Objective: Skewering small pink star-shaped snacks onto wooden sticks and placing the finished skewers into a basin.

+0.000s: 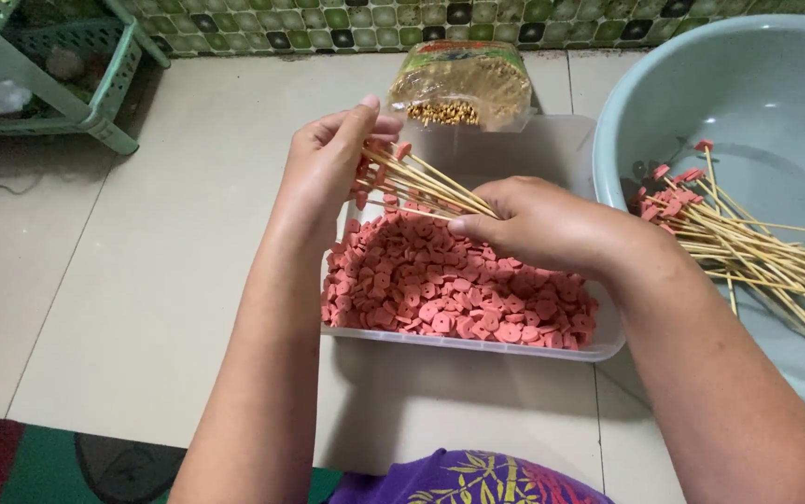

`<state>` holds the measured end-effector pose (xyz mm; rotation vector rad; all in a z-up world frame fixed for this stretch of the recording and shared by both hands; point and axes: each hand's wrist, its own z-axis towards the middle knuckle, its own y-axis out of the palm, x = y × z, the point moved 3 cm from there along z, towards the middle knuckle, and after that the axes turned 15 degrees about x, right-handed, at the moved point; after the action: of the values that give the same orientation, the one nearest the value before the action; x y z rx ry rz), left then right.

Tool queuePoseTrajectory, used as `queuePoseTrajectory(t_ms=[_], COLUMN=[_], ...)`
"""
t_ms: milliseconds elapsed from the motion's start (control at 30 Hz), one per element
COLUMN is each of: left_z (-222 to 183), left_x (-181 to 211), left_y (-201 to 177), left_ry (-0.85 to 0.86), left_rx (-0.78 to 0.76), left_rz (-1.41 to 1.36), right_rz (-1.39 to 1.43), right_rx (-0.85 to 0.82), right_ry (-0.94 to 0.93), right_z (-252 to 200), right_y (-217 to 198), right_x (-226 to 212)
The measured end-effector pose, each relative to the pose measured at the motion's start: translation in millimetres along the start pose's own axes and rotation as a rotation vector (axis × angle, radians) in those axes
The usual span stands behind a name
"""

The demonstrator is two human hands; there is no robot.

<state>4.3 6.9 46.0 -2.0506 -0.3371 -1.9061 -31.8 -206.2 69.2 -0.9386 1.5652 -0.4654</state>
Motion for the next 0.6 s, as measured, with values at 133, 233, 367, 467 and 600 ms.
queuePoseTrajectory(t_ms=[133, 233, 367, 467, 600], left_z=[-8, -21, -38, -42, -48], left_x=[0, 13, 37, 39, 35], left_y=[15, 20, 33, 50, 77], left_ry=[0.031, 0.069, 0.203, 0.207, 0.228], left_rx=[-0.059, -0.052, -0.102, -0.115, -0.122], left_rz=[-0.027, -0.059, -0.047, -0.043, -0.046], right_rz=[0.040, 0.064, -0.039, -0.067, -0.101], right_rx=[-0.009, 0.016, 0.056, 0.081, 0.120], right_ry=[-0.025, -0.041, 0.026, 0.054, 0.197], right_z=[-5, -10, -22, -29, -44], right_y=[-4, -14, -36, -50, -74], right_x=[-4, 0, 7, 16, 29])
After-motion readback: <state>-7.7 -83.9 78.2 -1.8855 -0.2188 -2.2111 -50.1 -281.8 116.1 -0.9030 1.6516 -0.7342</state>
